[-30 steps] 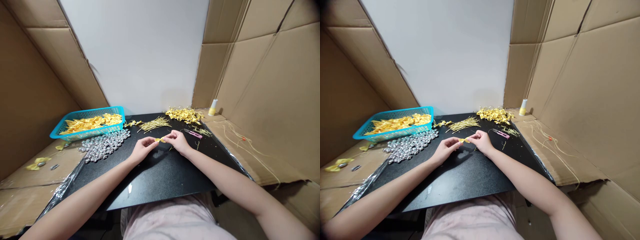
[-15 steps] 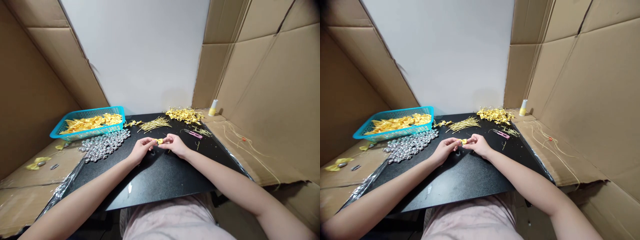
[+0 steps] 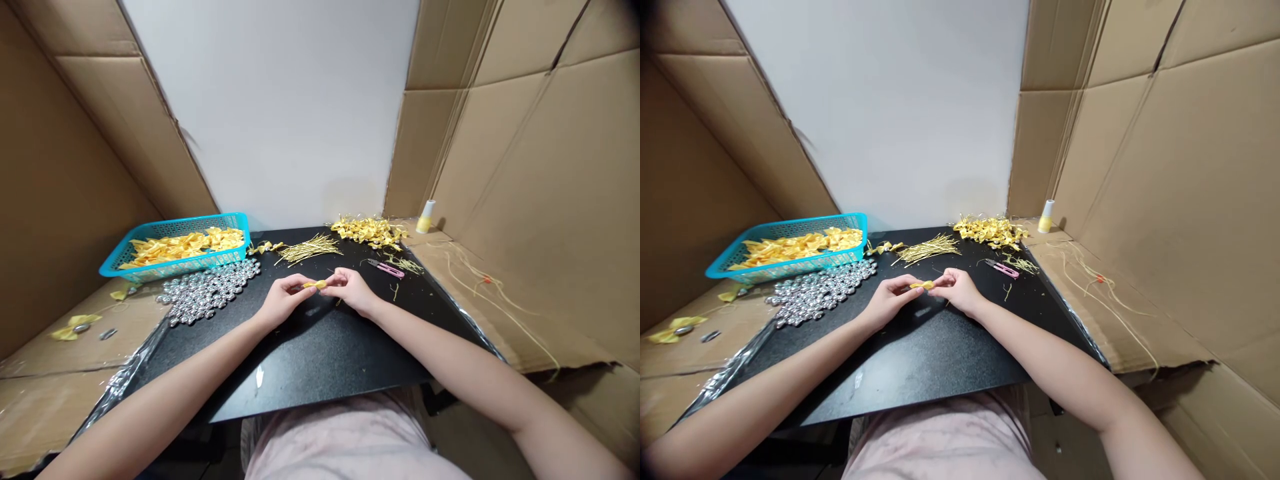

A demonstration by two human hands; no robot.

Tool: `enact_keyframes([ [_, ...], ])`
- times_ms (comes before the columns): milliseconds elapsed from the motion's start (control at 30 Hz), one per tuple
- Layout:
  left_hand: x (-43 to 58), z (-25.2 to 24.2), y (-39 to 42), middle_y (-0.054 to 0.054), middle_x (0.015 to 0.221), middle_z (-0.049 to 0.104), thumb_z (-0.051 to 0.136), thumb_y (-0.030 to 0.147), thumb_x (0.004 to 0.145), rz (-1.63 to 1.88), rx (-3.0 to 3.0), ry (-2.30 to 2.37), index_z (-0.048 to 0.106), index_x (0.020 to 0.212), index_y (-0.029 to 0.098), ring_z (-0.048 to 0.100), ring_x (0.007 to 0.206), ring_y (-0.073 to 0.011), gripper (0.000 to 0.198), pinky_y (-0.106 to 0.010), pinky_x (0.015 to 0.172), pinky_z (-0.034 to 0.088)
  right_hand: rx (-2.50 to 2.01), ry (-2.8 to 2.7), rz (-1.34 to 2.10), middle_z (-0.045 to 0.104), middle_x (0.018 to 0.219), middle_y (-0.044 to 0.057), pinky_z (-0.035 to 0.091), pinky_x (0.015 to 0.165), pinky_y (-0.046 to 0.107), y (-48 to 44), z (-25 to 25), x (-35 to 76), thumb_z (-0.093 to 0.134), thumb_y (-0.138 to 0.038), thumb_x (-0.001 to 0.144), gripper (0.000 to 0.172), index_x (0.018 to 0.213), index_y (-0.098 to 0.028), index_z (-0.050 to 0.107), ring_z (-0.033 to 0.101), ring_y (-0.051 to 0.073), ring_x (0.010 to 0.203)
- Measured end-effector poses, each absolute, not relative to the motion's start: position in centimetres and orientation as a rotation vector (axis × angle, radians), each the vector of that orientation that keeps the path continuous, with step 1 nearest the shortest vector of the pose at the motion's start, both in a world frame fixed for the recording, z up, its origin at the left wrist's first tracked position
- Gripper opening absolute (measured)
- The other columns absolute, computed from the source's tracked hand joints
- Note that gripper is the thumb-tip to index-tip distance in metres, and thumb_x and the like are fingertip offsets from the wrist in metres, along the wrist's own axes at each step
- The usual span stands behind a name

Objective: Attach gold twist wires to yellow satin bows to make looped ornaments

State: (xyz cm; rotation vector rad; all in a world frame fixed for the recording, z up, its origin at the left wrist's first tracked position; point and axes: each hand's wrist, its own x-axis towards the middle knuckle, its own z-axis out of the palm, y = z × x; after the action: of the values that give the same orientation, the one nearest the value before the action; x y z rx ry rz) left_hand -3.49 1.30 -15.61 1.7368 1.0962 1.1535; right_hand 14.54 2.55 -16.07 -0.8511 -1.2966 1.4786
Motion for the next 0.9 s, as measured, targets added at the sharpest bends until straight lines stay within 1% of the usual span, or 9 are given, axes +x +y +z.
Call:
enact_keyframes([
  [133,-3.7,-15.5,1.2,-0.004,0.077,0.065,0.075,0.036,0.07,1.266,1.853,1.119,0.079,0.083,0.022,0.054,0.067,-0.0144,0.019,-0.025,0.059,0.042,-0.769,-1.28,1.411,0.071,0.078,-0.001,0.05,0.08,0.034,2.5,-15.9,14.8,0.083,-0.036,0.051,0.054,0.059,-0.023,0.031,0.064,0.016,0.075],
  [233,-3.9,-15.6,1.0,-0.004,0.08,0.063,0.072,0.034,0.075,1.337,2.03,1.141,0.079,0.087,0.026,0.055,0.072,-0.0155,0.016,-0.025,0.062,0.043,-0.725,-1.381,1.323,0.07,0.09,0.002,0.05,0.085,0.036,2.4,-15.8,14.9,0.08,-0.032,0.055,0.041,0.065,-0.022,0.041,0.065,0.018,0.087],
  [333,-3.8,-15.6,0.8,-0.004,0.081,0.063,0.067,0.033,0.08,1.405,2.234,1.19,0.078,0.09,0.028,0.057,0.075,-0.0165,0.016,-0.027,0.066,0.045,-0.784,-1.446,1.217,0.067,0.1,0.004,0.05,0.083,0.034,2.1,-15.6,14.8,0.08,-0.03,0.055,0.038,0.07,-0.021,0.046,0.063,0.017,0.091],
  [400,-3.8,-15.6,0.8,-0.004,0.081,0.063,0.065,0.031,0.082,1.448,2.301,1.219,0.078,0.09,0.028,0.057,0.075,-0.0169,0.015,-0.028,0.069,0.046,-0.815,-1.351,1.223,0.064,0.104,0.004,0.051,0.079,0.033,1.9,-15.6,14.6,0.08,-0.034,0.055,0.041,0.072,-0.021,0.045,0.063,0.016,0.088],
  [467,-3.7,-15.6,0.7,-0.004,0.079,0.063,0.064,0.029,0.082,1.469,2.355,1.227,0.078,0.088,0.028,0.057,0.074,-0.017,0.015,-0.029,0.07,0.045,-0.829,-1.242,1.321,0.065,0.096,0.003,0.053,0.074,0.033,1.7,-15.5,14.3,0.082,-0.04,0.054,0.047,0.07,-0.022,0.042,0.064,0.016,0.079],
  [600,-3.5,-15.3,0.6,-0.004,0.081,0.062,0.063,0.024,0.08,1.41,2.377,1.164,0.077,0.09,0.027,0.056,0.077,-0.0173,0.017,-0.03,0.073,0.044,-0.84,-1.159,1.465,0.061,0.066,-0.004,0.055,0.074,0.037,1.5,-15.8,13.9,0.087,-0.046,0.043,0.064,0.062,-0.023,0.03,0.064,0.016,0.065],
  [700,-3.5,-15.1,0.6,-0.005,0.098,0.061,0.068,0.019,0.071,1.333,2.081,1.122,0.07,0.107,0.024,0.056,0.084,-0.0173,0.037,-0.029,0.075,0.045,-0.843,-1.136,1.431,0.058,0.061,-0.006,0.054,0.075,0.036,1.7,-15.9,14.0,0.087,-0.048,0.041,0.066,0.06,-0.023,0.029,0.064,0.015,0.063],
  [767,-3.4,-15.2,0.6,-0.005,0.102,0.061,0.07,0.02,0.065,1.261,1.801,1.095,0.065,0.111,0.021,0.056,0.081,-0.0159,0.046,-0.027,0.071,0.047,-0.841,-1.13,1.41,0.058,0.06,-0.006,0.054,0.076,0.035,1.8,-15.8,14.1,0.087,-0.048,0.04,0.067,0.059,-0.023,0.029,0.063,0.014,0.063],
  [900,-3.0,-15.6,0.8,-0.003,0.079,0.065,0.073,0.036,0.068,1.164,1.583,1.079,0.066,0.09,0.016,0.059,0.069,-0.0149,0.031,-0.026,0.063,0.049,-0.849,-1.143,1.349,0.061,0.061,-0.005,0.052,0.077,0.035,1.9,-15.7,14.3,0.086,-0.051,0.04,0.066,0.057,-0.023,0.03,0.063,0.015,0.064],
])
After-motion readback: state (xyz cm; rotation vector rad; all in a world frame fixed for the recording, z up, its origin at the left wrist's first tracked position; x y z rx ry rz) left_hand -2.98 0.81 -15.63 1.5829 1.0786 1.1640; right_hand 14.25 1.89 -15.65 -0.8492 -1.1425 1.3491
